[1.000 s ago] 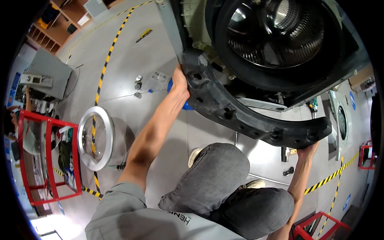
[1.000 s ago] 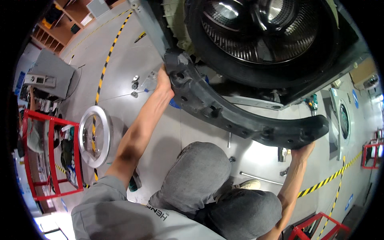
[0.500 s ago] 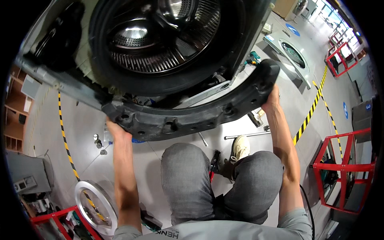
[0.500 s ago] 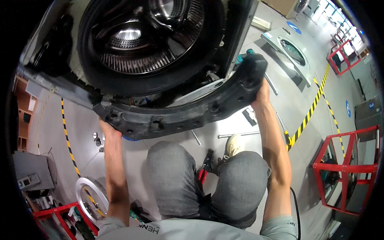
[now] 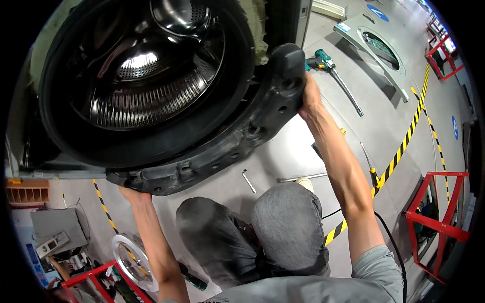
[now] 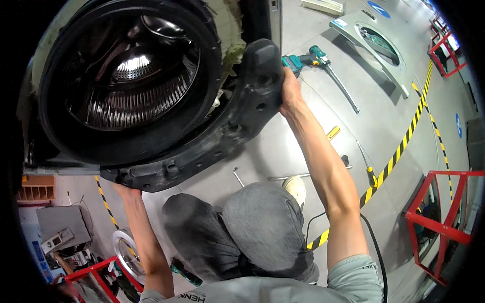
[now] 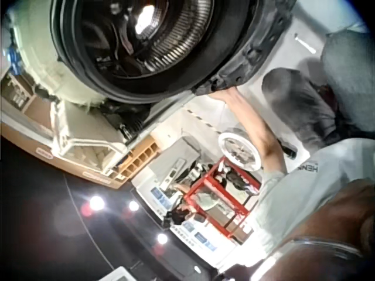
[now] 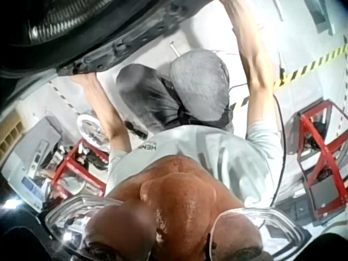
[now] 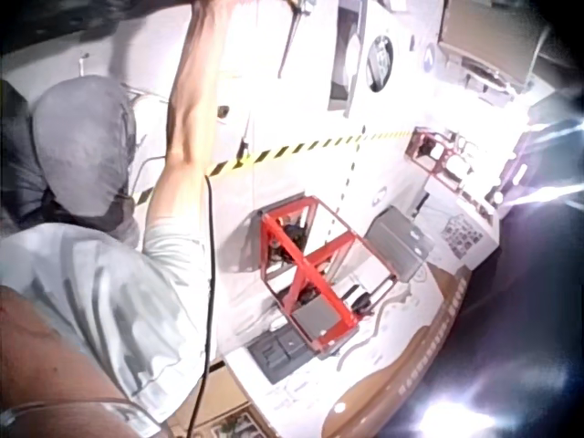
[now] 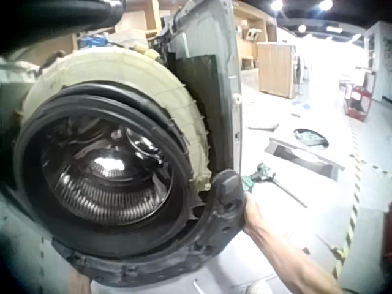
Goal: The person positions a grey plastic balancing weight onto the front of a washing machine drum and secures it using several metal bolts and washers with a power impact driver.
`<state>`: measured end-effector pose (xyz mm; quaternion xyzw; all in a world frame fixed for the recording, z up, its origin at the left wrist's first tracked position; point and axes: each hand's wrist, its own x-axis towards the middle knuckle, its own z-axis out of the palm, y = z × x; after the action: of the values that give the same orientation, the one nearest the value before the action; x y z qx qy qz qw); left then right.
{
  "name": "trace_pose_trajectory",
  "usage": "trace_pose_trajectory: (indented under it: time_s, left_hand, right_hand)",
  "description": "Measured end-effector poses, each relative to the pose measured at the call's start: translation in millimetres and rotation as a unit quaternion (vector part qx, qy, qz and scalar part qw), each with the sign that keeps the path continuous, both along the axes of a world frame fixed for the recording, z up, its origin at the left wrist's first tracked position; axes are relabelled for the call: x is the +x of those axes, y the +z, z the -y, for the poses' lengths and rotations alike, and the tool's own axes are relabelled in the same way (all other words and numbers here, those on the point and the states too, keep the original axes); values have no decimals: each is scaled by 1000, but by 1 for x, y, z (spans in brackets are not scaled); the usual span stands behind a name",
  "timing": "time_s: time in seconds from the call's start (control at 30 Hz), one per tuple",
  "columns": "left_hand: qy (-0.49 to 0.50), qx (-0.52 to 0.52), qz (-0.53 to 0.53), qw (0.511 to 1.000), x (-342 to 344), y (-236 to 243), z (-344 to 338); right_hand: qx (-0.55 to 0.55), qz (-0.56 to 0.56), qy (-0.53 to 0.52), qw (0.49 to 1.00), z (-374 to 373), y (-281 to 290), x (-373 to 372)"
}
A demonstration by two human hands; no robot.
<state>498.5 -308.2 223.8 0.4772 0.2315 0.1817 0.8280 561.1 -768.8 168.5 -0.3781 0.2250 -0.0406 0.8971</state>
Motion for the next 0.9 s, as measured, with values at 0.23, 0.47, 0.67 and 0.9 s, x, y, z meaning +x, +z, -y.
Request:
trace_pose_trajectory:
  time_s: [0.23, 0.47, 0.67, 0.9]
  left_hand:
    - [0, -1, -2, 1000, 5, -11, -5]
    - [-5, -6, -41, 999, 4, -7, 0]
    - [17, -19, -45, 999, 8, -18, -5]
    - [63, 13, 10, 998, 9, -36, -34]
  right_hand:
    - [6, -33, -37, 999, 3, 2, 16]
    - [-22, -44, -65, 997, 8, -5, 22]
    - [-34, -44, -83, 995, -5, 4, 22]
    - [-35, 82, -18, 996, 10, -23, 19]
